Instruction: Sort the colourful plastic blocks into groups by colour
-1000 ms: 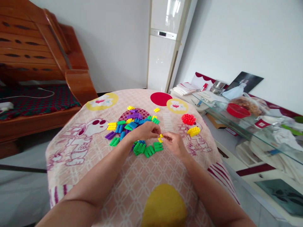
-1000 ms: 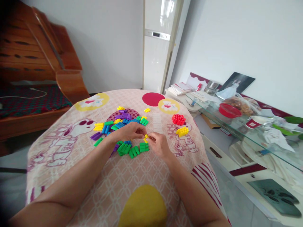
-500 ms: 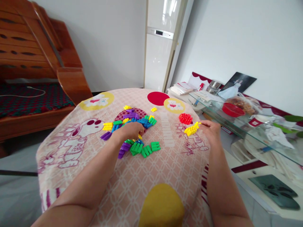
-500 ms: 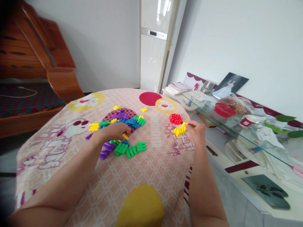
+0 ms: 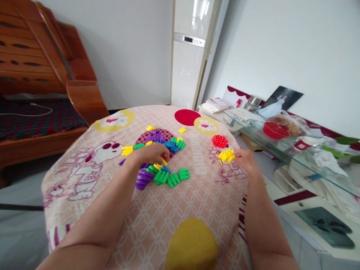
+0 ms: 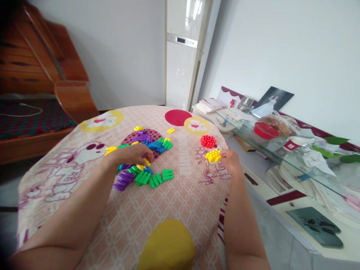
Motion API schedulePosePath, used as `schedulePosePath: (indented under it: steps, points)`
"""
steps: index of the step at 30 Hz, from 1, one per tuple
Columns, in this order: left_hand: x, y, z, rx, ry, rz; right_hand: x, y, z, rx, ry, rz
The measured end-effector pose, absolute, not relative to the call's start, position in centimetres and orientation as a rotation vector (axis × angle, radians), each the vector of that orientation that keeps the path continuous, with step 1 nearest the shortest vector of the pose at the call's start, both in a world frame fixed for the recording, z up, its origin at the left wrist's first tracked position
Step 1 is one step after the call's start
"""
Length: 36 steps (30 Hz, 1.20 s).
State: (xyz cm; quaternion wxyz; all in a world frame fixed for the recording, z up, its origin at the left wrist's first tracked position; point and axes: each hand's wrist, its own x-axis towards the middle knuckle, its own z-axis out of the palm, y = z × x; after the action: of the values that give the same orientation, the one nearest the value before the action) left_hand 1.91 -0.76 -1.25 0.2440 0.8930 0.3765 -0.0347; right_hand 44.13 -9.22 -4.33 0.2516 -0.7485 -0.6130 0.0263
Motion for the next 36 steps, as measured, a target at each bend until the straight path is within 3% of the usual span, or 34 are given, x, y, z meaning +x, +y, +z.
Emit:
schedulePosePath:
  steps: [5,9,16,23,28,36]
  points:
    - [1.6,-1.1,0.0,2.343,0.995,0.093,44.3,-8.9,-4.3,-2.143,-1.542,0.021]
    - [2.4,-1.3,0.1,2.233,0.948,0.349,41.3,-8.8,-3.8,-1.864,-1.467,-0.122]
    - [5.6,-1.9,-1.7,2.020,0.868,0.600,29.9,-9.7,-4.1,-1.324,-1.696,0.338]
    - [5.9,-2.0,-2.2,1.970,0.817,0.555,27.7,-9.5,-5.2,-1.292,-1.478,0.884]
    - [5.2,-1.8,-1.8,1.951,0.849,0.588,29.9,-8.6,-5.0,-1.278,-1.251,0.916]
    - [6.0,-2.4,-1.4,1.815,0.725,0.607,27.8,-9.5,-5.3,-1.263,-1.504,0.870]
